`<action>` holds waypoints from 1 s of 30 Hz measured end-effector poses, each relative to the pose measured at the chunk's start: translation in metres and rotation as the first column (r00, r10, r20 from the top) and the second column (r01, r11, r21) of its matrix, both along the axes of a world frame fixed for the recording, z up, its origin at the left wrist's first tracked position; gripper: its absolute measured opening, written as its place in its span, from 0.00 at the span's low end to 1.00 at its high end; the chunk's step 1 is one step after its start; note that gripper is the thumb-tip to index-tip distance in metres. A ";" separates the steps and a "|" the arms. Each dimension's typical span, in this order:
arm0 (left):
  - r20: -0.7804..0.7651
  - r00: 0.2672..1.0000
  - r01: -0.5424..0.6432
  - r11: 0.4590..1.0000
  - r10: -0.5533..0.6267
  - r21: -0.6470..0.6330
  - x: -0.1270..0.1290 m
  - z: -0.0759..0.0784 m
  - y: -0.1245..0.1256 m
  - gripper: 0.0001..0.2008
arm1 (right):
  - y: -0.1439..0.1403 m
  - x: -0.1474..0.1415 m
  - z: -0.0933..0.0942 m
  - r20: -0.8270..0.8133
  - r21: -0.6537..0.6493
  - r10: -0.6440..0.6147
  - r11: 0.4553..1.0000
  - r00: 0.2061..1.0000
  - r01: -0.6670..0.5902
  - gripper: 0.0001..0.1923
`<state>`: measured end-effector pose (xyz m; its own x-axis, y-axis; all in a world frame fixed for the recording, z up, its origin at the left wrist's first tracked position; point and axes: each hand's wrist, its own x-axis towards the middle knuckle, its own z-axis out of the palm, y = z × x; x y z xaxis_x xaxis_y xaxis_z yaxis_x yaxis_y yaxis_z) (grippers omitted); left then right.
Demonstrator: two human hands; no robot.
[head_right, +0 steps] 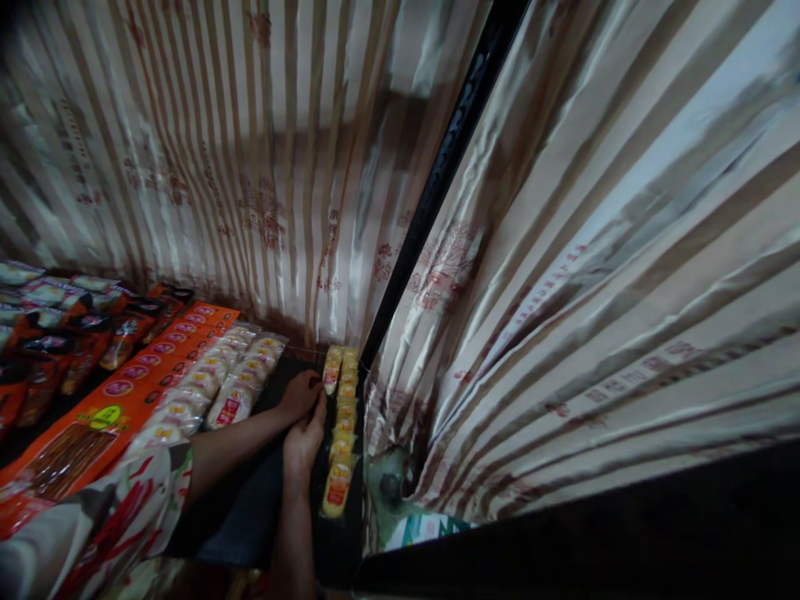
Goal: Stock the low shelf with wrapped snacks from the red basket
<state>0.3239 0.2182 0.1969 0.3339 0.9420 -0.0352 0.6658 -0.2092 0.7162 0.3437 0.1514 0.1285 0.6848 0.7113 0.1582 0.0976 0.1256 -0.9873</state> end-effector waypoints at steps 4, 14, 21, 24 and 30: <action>-0.025 1.000 0.013 1.000 -0.013 -0.023 -0.006 0.001 -0.006 0.13 | -0.003 -0.004 0.010 -0.051 -0.023 -0.018 1.000 0.999 0.017 0.31; -0.071 0.997 -0.003 0.998 -0.001 -0.063 -0.029 0.010 -0.025 0.14 | -0.014 -0.016 0.021 0.026 -0.097 -0.009 0.995 1.000 0.012 0.27; -0.162 0.986 0.026 0.997 -0.038 -0.074 -0.045 0.016 -0.056 0.14 | -0.052 -0.019 0.034 0.032 -0.087 0.132 0.988 0.991 -0.129 0.25; -0.180 0.983 0.026 0.996 -0.040 -0.081 -0.052 0.018 -0.072 0.14 | -0.068 -0.025 0.032 0.039 -0.055 0.147 0.988 0.988 -0.145 0.25; -0.155 0.987 0.037 0.997 -0.048 -0.070 -0.069 0.017 -0.100 0.12 | -0.094 -0.038 0.022 0.074 -0.015 0.157 0.988 0.985 -0.157 0.26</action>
